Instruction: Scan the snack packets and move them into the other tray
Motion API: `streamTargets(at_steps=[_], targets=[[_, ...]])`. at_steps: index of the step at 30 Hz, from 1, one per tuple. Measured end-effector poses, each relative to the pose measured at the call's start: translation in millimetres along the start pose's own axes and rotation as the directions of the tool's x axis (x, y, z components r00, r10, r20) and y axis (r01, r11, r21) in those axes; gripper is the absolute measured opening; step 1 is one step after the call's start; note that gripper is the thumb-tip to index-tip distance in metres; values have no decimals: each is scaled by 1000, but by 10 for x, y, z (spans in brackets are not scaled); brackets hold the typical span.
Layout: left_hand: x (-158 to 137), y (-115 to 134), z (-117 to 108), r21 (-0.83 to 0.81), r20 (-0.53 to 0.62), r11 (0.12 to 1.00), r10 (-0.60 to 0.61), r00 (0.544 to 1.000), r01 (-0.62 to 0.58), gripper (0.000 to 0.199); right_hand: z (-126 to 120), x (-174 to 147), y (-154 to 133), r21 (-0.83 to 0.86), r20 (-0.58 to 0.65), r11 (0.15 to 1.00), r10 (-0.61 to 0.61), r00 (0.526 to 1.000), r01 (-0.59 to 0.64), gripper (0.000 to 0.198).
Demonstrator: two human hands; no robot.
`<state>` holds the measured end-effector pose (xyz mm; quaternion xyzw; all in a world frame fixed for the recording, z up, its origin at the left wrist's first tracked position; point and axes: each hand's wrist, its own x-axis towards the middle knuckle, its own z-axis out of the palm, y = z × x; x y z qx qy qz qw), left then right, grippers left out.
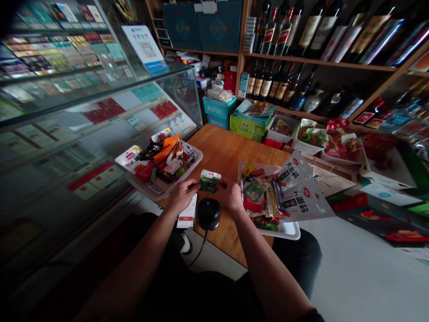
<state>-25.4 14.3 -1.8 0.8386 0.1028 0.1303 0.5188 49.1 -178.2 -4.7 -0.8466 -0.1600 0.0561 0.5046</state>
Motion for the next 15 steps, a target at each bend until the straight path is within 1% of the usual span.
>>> streamTargets(at_steps=[4, 6, 9, 12, 15], targets=[[52, -134, 30, 109, 51, 994, -24, 998, 18, 23, 6, -7, -6, -131, 8, 990, 59, 998, -57, 22], [72, -201, 52, 114, 73, 993, -31, 997, 23, 24, 7, -14, -7, -154, -9, 985, 81, 997, -81, 23], [81, -268, 79, 113, 109, 994, -14, 994, 1, 22, 10, -27, 19, -178, 16, 981, 85, 996, -81, 21], [74, -280, 90, 152, 129, 988, -14, 992, -6, 22, 19, -49, 57, -205, 39, 976, 77, 996, -68, 21], [65, -220, 83, 179, 102, 984, -18, 995, -1, 21, 18, -82, 55, -200, 25, 978, 58, 998, -52, 20]])
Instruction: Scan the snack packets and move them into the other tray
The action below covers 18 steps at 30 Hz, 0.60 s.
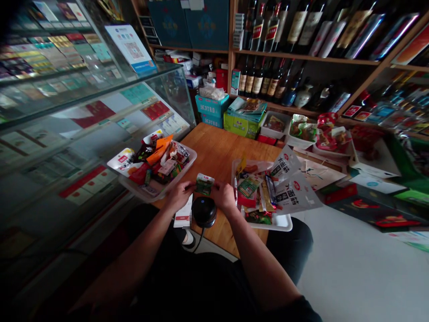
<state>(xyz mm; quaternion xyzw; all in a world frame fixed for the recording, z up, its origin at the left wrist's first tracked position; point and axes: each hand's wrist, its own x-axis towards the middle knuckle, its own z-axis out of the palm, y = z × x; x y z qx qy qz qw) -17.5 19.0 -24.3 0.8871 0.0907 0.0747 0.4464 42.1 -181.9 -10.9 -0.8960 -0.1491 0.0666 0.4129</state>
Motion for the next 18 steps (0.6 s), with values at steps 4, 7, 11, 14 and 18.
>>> streamTargets(at_steps=[4, 7, 11, 14, 18], targets=[[-27, 202, -64, 6, -81, 999, 33, 996, -32, 20, -108, -57, -109, 53, -78, 998, -35, 996, 39, 21], [-59, 414, -95, 15, -129, 995, 96, 987, -95, 20, -280, -118, -221, 117, -146, 989, -75, 986, 93, 23], [-108, 704, -30, -57, -96, 987, 146, 985, -152, 21, -555, -246, -287, 122, -258, 983, -103, 961, 138, 22], [-143, 920, 77, -126, -42, 969, 210, 977, -214, 19, -768, -370, -255, 97, -331, 986, -94, 939, 133, 21], [-198, 1203, 213, -158, 70, 947, 295, 953, -281, 15, -1063, -563, -128, 49, -383, 993, -82, 920, 109, 20]])
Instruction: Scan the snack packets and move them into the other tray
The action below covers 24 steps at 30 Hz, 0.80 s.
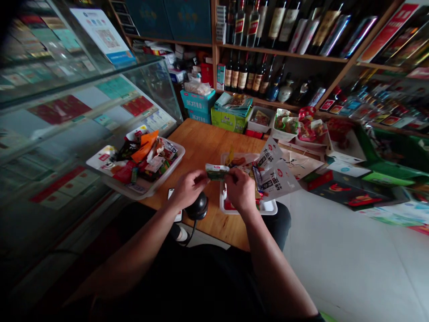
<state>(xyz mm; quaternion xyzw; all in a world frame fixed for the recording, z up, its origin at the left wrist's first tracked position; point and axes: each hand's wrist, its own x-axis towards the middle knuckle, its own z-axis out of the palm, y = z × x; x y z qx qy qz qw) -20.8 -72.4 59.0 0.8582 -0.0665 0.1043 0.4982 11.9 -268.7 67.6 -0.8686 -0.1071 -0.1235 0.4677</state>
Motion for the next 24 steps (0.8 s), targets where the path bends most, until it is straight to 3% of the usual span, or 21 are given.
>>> streamTargets(at_steps=[5, 10, 13, 17, 24], targets=[[-38, 227, 235, 28, 210, 1000, 1, 978, -7, 15, -401, -184, 257, -105, 51, 993, 49, 998, -44, 19], [-189, 242, 479, 59, 329, 998, -17, 944, -3, 19, -540, -442, 591, -217, 104, 969, 147, 984, -122, 21], [-292, 185, 502, 58, 313, 998, -31, 949, 14, 23, -523, -557, 741, -260, 116, 953, 193, 974, -158, 24], [-449, 123, 354, 7, 270, 999, -36, 962, 36, 25, -502, -656, 874, -217, 95, 958, 214, 972, -190, 27], [-853, 74, 92, -15, 193, 996, -79, 978, 84, 18, -463, -675, 835, -248, -86, 951, 166, 982, -182, 28]])
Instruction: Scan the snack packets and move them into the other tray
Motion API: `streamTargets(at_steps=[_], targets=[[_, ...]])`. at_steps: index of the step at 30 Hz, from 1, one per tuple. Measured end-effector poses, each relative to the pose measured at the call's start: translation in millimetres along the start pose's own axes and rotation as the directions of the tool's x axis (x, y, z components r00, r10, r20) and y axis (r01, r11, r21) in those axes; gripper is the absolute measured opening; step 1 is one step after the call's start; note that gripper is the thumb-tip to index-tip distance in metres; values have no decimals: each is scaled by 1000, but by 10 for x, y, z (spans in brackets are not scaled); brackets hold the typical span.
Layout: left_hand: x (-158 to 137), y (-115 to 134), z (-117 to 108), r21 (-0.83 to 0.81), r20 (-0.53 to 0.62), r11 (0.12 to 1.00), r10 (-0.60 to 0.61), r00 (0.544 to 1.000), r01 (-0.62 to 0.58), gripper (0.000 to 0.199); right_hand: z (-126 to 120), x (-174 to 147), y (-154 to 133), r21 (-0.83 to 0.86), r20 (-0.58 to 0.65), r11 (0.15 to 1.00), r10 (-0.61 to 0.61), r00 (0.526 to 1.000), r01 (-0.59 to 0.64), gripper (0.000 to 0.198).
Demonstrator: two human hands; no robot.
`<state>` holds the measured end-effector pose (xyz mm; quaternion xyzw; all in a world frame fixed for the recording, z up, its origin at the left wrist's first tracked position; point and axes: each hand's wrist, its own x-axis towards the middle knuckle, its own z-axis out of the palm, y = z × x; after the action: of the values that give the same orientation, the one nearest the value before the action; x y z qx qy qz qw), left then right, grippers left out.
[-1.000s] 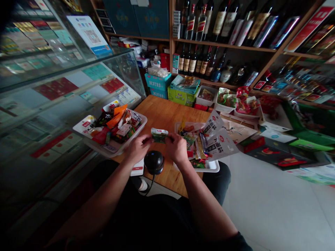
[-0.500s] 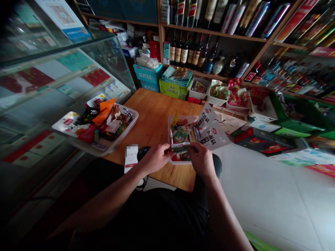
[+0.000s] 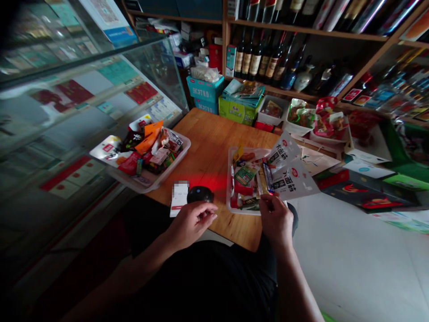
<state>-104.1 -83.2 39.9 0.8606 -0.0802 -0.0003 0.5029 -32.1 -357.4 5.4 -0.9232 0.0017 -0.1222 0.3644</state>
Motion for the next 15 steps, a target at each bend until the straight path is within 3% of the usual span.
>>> streamTargets(at_steps=[4, 9, 15], targets=[[-209, -60, -58, -29, -60, 998, -54, 997, 52, 15, 29, 32, -245, 15, -49, 998, -53, 997, 54, 25], [-391, -198, -219, -40, -168, 990, -143, 975, 138, 17, 209, -7, -597, 104, 60, 989, -113, 992, 106, 22], [-573, -577, -505, -80, -318, 947, -320, 892, 312, 26, 474, -128, -937, 244, 209, 954, -228, 951, 175, 17]])
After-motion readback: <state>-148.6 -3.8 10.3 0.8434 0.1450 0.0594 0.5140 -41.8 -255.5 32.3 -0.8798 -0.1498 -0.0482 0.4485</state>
